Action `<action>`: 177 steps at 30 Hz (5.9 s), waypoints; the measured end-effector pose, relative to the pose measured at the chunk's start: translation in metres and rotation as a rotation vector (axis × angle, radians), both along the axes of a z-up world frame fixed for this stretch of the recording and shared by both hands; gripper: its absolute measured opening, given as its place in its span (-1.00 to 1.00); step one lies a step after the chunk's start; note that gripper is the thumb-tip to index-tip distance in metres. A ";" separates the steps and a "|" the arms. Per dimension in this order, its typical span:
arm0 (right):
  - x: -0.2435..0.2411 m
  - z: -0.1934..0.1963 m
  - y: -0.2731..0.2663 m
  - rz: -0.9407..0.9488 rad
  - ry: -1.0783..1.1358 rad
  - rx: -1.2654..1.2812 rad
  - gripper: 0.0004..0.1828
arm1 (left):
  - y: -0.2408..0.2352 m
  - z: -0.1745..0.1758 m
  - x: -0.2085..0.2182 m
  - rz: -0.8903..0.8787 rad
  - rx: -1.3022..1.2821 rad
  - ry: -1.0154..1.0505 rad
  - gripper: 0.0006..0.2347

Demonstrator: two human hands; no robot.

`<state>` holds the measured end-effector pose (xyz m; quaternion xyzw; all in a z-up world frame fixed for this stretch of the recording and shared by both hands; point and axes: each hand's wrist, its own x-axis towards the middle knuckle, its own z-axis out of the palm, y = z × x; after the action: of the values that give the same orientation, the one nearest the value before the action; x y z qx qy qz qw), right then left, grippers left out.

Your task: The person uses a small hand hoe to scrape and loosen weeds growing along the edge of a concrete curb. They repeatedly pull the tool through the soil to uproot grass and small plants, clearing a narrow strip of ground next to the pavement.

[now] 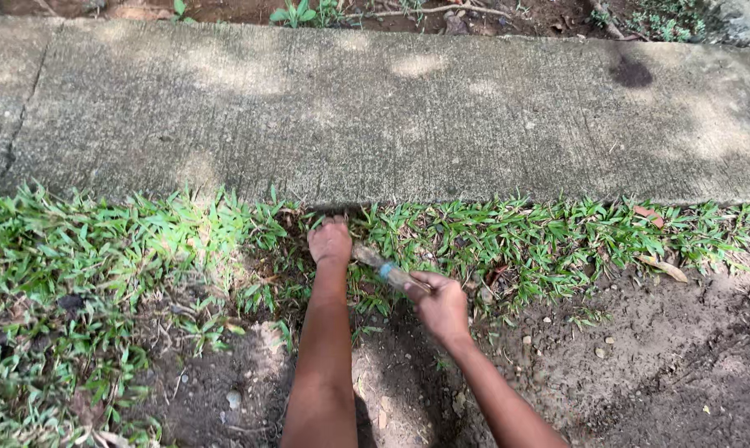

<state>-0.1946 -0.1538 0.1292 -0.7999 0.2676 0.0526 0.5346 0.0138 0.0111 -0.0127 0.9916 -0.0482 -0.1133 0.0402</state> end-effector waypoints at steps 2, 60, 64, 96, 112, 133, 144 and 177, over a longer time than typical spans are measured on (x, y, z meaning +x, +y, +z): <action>-0.003 -0.006 0.004 0.047 -0.059 -0.124 -0.70 | -0.001 0.001 -0.003 0.017 -0.035 -0.052 -0.74; -0.063 0.006 -0.038 -0.189 0.001 0.259 -0.66 | 0.035 0.107 -0.127 0.269 -0.313 0.036 -0.49; -0.061 -0.049 0.035 -0.214 -0.057 0.212 -0.59 | 0.020 0.097 -0.127 0.281 -0.346 0.080 -0.47; -0.033 -0.072 0.037 -0.207 -0.171 0.065 -0.63 | 0.018 0.054 -0.108 0.257 -0.439 0.017 -0.45; -0.058 0.045 -0.052 0.125 -0.338 -0.458 -0.62 | -0.002 0.060 -0.103 0.221 -0.464 -0.007 -0.44; -0.067 0.022 -0.044 -0.323 0.038 0.441 -0.66 | -0.013 0.077 -0.115 0.363 -0.488 0.031 -0.49; -0.077 -0.009 0.020 -0.609 -0.022 0.923 -0.50 | -0.034 0.052 -0.115 0.348 -0.506 0.026 -0.47; -0.068 -0.040 -0.014 -0.129 -0.244 -0.159 -0.62 | -0.039 0.044 -0.086 0.164 -0.476 -0.107 -0.38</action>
<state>-0.2628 -0.1681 0.0895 -0.8214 0.2548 -0.1005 0.5004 -0.0722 -0.0284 0.0313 0.9593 0.0051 -0.0425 0.2790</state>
